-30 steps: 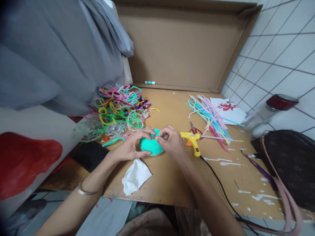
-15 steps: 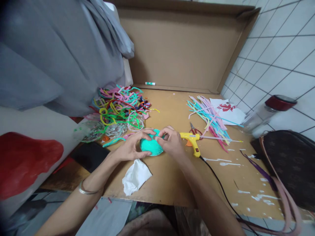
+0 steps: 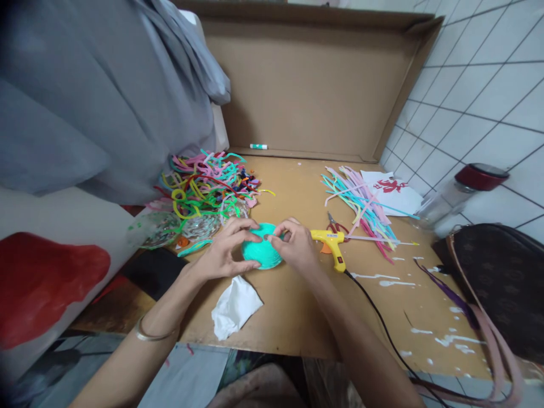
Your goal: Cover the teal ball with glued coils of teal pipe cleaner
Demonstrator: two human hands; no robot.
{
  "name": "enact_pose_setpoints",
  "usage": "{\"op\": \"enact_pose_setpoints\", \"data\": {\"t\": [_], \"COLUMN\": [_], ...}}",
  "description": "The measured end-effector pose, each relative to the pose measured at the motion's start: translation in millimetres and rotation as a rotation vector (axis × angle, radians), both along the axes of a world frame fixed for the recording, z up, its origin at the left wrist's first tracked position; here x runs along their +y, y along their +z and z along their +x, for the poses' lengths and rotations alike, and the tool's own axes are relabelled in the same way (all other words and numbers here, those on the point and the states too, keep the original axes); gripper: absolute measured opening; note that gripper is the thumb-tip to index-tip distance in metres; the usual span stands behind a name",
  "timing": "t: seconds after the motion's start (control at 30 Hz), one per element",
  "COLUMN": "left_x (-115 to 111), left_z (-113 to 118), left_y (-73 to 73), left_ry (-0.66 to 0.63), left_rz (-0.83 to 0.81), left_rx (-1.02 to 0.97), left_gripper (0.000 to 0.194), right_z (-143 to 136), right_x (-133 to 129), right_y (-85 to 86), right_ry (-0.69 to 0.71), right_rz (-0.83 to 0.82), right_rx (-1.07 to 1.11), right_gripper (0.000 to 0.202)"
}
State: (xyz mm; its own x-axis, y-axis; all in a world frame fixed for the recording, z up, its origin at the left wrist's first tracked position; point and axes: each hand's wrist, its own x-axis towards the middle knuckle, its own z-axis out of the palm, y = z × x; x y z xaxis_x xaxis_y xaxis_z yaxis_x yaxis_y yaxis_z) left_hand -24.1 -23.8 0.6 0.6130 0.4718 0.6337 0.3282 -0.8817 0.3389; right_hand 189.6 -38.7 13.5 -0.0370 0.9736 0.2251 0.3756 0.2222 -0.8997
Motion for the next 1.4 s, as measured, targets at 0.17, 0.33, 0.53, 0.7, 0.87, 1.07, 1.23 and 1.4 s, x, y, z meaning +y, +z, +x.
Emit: {"op": "enact_pose_setpoints", "data": {"t": [0.17, 0.33, 0.53, 0.7, 0.87, 1.07, 1.23, 1.4], "left_x": [-2, -2, -5, -10, -19, -20, -13, -9], "left_z": [0, 1, 3, 6, 11, 27, 27, 21], "left_y": [3.1, 4.7, 6.8, 16.9, 24.4, 8.0, -3.5, -6.3], "left_ry": [-0.070, -0.077, -0.055, -0.034, 0.053, 0.172, 0.081, 0.015], "left_rz": [0.001, 0.000, -0.021, -0.051, -0.144, -0.184, -0.153, -0.138], "left_rx": [0.006, 0.005, 0.048, 0.094, 0.085, -0.124, -0.200, -0.204], "left_gripper": [0.032, 0.026, 0.024, 0.026, 0.035, 0.035, 0.028, 0.023], "right_z": [-1, -1, -2, -4, -6, -5, 3, 9], "right_x": [1, 0, 3, 5, 0, -5, -3, 1], "right_y": [-0.1, 0.1, -1.0, -4.4, -4.8, -1.8, 2.6, 7.6], "right_ry": [-0.066, -0.103, -0.132, -0.141, -0.139, -0.141, -0.062, 0.039], "right_rz": [-0.014, -0.005, -0.032, -0.041, 0.042, 0.102, 0.120, 0.068], "right_rx": [-0.008, 0.006, 0.016, 0.016, -0.037, -0.147, -0.238, -0.289], "right_gripper": [0.015, 0.018, 0.017, 0.014, 0.012, 0.011, 0.013, 0.010]}}
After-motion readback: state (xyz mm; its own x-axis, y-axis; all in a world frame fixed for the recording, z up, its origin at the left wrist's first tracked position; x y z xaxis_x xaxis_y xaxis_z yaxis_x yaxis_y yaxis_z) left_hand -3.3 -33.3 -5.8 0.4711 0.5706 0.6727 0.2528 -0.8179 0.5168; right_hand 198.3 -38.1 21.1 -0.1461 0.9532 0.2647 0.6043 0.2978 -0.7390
